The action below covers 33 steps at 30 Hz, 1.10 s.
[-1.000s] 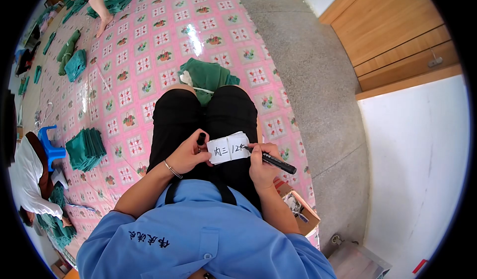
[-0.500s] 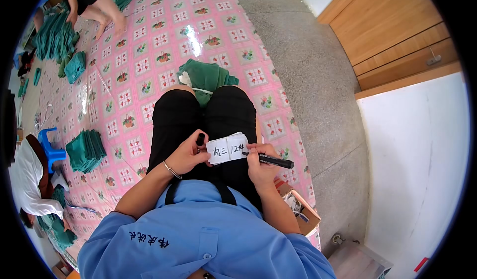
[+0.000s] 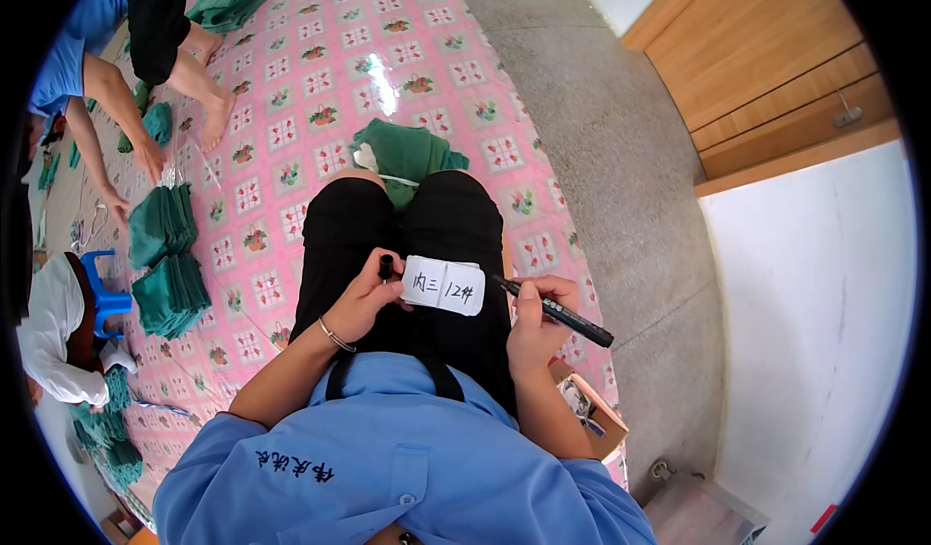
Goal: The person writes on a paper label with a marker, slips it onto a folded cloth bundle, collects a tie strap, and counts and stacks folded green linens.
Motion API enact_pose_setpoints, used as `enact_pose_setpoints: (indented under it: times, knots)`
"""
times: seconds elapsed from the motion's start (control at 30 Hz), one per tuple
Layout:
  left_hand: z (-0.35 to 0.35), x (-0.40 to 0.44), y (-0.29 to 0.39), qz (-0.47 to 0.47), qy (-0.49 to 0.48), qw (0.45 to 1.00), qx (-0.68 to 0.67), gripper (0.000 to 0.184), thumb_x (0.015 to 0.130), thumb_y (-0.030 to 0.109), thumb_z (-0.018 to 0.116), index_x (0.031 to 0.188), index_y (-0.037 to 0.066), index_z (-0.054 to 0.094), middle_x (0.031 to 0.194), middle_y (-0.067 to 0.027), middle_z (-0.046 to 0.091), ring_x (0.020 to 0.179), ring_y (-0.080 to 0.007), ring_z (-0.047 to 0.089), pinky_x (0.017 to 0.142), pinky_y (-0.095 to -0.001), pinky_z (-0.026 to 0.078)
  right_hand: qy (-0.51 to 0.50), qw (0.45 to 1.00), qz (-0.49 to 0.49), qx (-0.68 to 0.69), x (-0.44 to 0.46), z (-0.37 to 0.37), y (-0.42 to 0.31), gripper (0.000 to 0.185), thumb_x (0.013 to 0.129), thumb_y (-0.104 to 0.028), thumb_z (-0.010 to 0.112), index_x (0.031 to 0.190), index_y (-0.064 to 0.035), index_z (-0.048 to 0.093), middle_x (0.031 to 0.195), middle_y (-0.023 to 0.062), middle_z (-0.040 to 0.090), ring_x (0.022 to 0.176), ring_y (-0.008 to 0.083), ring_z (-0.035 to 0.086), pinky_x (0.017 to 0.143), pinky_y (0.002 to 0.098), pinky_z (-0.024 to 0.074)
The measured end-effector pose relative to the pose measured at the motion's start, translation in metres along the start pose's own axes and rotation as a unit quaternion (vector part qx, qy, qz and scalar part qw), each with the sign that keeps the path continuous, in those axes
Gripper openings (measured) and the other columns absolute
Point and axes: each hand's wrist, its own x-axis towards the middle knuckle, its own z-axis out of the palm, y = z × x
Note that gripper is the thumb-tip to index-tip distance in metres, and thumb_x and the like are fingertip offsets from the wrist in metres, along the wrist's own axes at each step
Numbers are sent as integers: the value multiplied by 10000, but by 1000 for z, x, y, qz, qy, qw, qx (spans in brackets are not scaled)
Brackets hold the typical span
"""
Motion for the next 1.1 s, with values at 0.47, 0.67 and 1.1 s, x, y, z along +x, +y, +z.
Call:
enact_pose_setpoints:
  times: [0.47, 0.67, 1.1]
  knots:
    - [8, -3, 16, 36, -49, 980, 189, 144, 935, 73, 539, 1075, 44, 559, 870, -23, 577, 761, -95, 556, 708, -246, 470, -225, 968, 112, -26, -7, 37, -37, 199, 833, -27, 698, 1005, 17, 606, 907, 59, 646, 786, 69, 585, 695, 206, 474]
    - [9, -4, 12, 115, -33, 965, 235, 185, 892, 86, 606, 1072, 47, 589, 918, -78, 600, 765, -187, 588, 707, -282, 481, -314, 937, 106, -113, -7, 40, -38, 206, 828, -84, 727, 994, 8, 644, 867, 43, 666, 738, 51, 583, 653, 197, 474]
    - [10, -8, 20, 186, -49, 927, 322, 191, 862, 118, 630, 1031, 47, 576, 973, -111, 576, 835, -315, 610, 721, -362, 499, -345, 925, 36, -157, 2, 37, -50, 372, 845, -214, 721, 1136, -38, 572, 700, -19, 571, 584, 37, 461, 520, 200, 373]
